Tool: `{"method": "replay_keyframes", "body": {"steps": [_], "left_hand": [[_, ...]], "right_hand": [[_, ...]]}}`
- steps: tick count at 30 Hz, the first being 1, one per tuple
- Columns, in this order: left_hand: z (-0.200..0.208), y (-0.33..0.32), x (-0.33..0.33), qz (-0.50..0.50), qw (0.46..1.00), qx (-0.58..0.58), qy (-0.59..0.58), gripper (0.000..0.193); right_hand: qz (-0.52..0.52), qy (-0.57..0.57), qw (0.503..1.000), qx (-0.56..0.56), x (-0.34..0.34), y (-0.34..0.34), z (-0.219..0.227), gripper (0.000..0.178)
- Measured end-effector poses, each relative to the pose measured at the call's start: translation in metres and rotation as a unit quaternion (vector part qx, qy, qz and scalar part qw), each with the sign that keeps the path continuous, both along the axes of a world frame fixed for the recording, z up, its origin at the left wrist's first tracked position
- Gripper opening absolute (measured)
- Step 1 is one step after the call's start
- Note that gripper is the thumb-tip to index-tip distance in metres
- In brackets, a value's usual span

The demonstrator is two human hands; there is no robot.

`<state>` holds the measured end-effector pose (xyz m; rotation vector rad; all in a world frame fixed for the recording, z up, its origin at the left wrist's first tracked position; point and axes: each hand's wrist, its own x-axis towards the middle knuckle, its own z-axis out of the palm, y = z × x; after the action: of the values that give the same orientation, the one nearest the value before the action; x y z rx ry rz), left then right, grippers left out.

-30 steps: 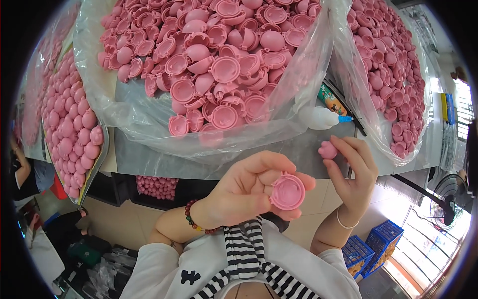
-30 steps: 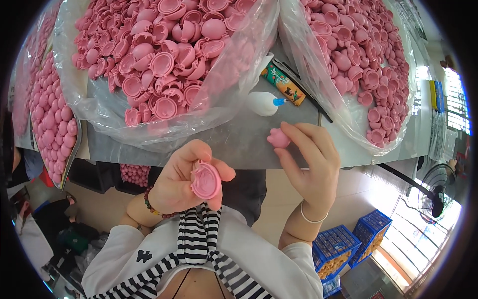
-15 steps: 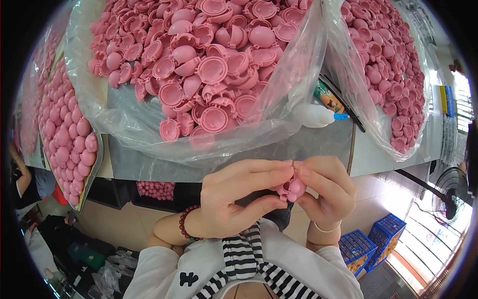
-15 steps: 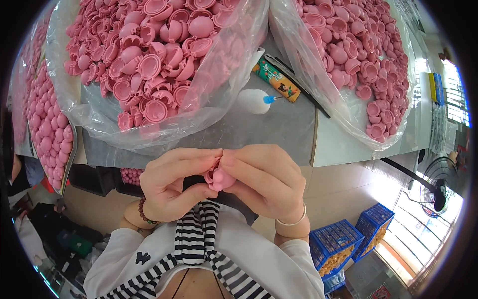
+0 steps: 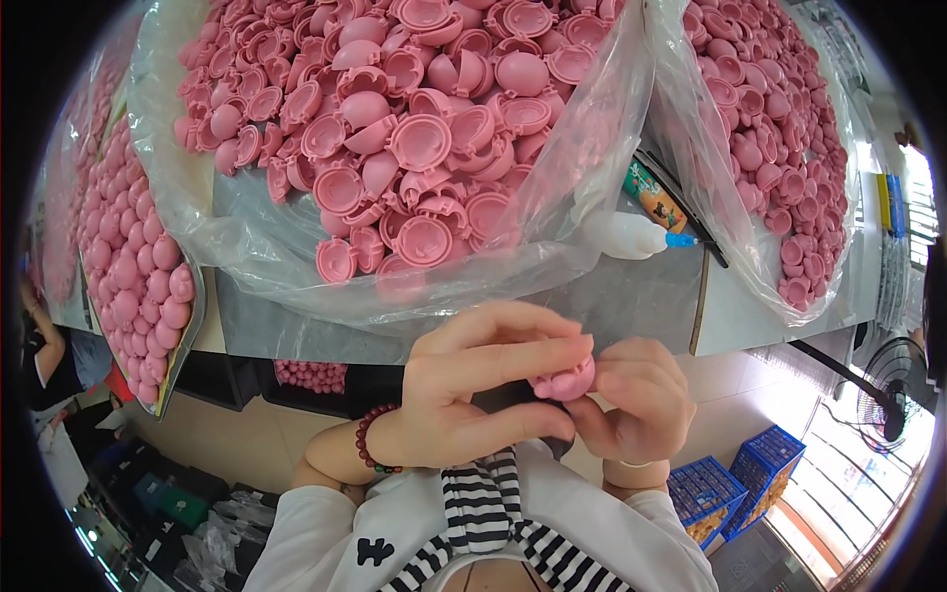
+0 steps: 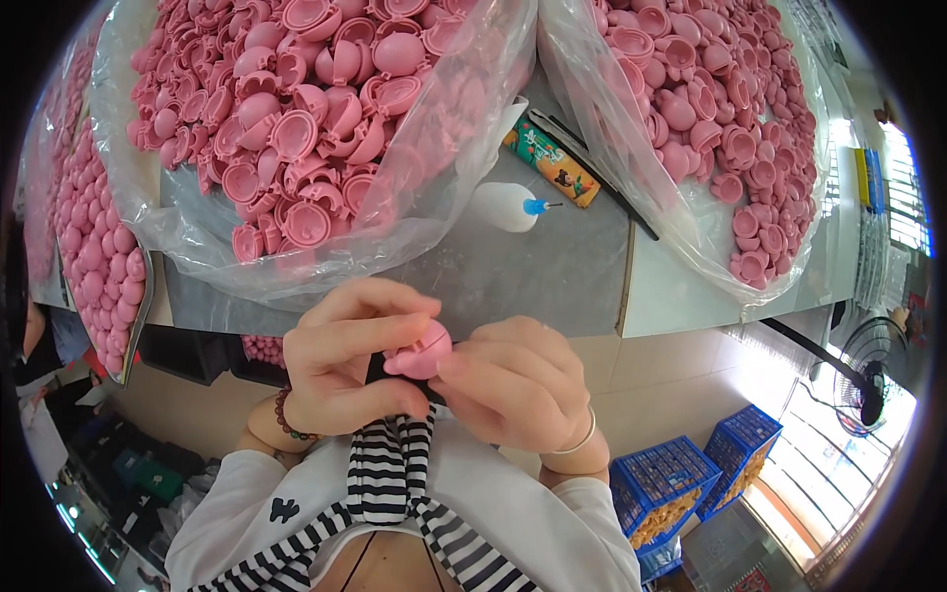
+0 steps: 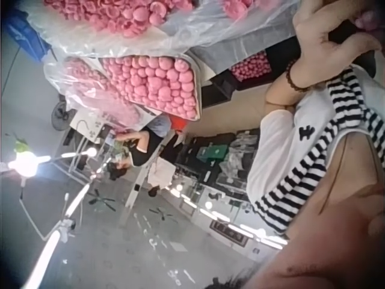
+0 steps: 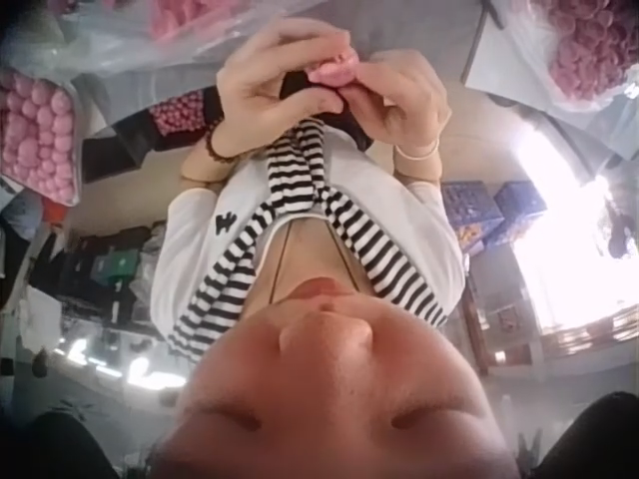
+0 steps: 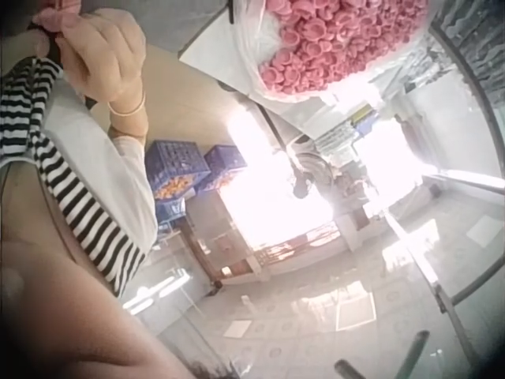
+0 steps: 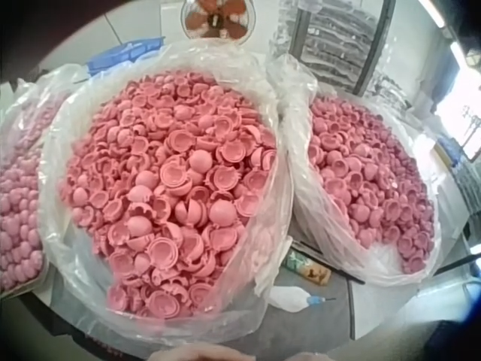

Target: Assembling small pink plastic spheres by applying glue to one half and joining it with another.

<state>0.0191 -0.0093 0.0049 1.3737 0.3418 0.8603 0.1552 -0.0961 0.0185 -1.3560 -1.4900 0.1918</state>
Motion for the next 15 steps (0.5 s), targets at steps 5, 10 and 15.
{"method": "replay_keyframes", "body": {"steps": [5, 10, 15], "left_hand": [[-0.005, 0.008, -0.003, -0.017, 0.997, 0.069, 0.02, 0.043], [-0.003, 0.012, -0.002, -0.013, 0.997, 0.076, -0.002, 0.04], [0.001, 0.014, -0.003, -0.09, 0.994, -0.061, -0.025, 0.041]], "right_hand": [[0.02, 0.008, 1.0, 0.015, -0.003, -0.001, 0.0, 0.028], [0.01, 0.006, 1.0, 0.023, -0.006, 0.0, -0.001, 0.026], [0.038, 0.085, 0.995, 0.021, 0.011, -0.001, -0.002, 0.028]]}}
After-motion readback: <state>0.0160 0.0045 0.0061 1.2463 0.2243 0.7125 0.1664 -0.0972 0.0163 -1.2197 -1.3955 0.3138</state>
